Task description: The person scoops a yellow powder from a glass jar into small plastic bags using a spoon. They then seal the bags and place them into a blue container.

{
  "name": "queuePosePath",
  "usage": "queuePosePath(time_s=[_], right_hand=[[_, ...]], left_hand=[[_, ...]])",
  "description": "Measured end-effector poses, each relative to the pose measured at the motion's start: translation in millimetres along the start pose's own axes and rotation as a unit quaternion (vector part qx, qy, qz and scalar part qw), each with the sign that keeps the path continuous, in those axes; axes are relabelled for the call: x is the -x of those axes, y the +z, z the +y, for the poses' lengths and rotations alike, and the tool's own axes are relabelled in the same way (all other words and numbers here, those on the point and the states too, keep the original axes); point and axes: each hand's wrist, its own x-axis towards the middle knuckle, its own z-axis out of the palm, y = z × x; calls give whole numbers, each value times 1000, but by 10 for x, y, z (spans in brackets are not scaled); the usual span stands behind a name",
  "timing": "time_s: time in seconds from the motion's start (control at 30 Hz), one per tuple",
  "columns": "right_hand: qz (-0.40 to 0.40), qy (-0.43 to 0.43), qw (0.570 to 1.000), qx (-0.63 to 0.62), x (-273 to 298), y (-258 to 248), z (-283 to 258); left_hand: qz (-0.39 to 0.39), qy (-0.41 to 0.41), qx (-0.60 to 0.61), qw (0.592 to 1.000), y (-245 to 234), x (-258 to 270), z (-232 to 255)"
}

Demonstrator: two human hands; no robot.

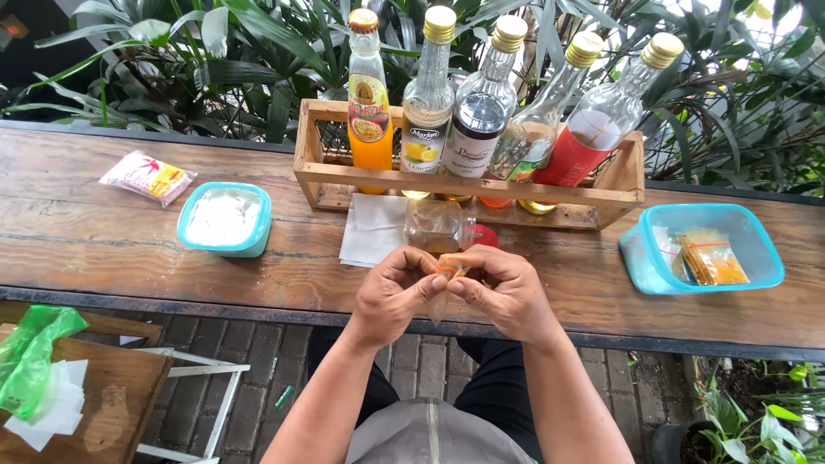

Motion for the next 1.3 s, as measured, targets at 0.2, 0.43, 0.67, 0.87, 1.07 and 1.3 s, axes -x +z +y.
queuePosePath(time_s=[0.2, 0.43, 0.67, 0.87, 1.07, 1.3], right_hand=[[2, 2, 1000, 3, 31, -14, 8], [15, 3, 1000, -7, 123, -26, 172], [28, 0, 999, -19, 105, -18, 162], [29, -22, 999, -14, 112, -40, 141], [3, -20, 1000, -7, 101, -34, 15], [5, -10, 1000, -8, 134, -72, 154]], left_hand=[[13, 52, -73, 996, 161, -4, 127], [16, 112, -185, 976, 167, 16, 262], [30, 130, -228, 965, 170, 24, 240], [12, 63, -125, 990, 121, 68, 134], [7, 22, -59, 998, 95, 69, 82], [20, 80, -177, 981, 66, 44, 241]])
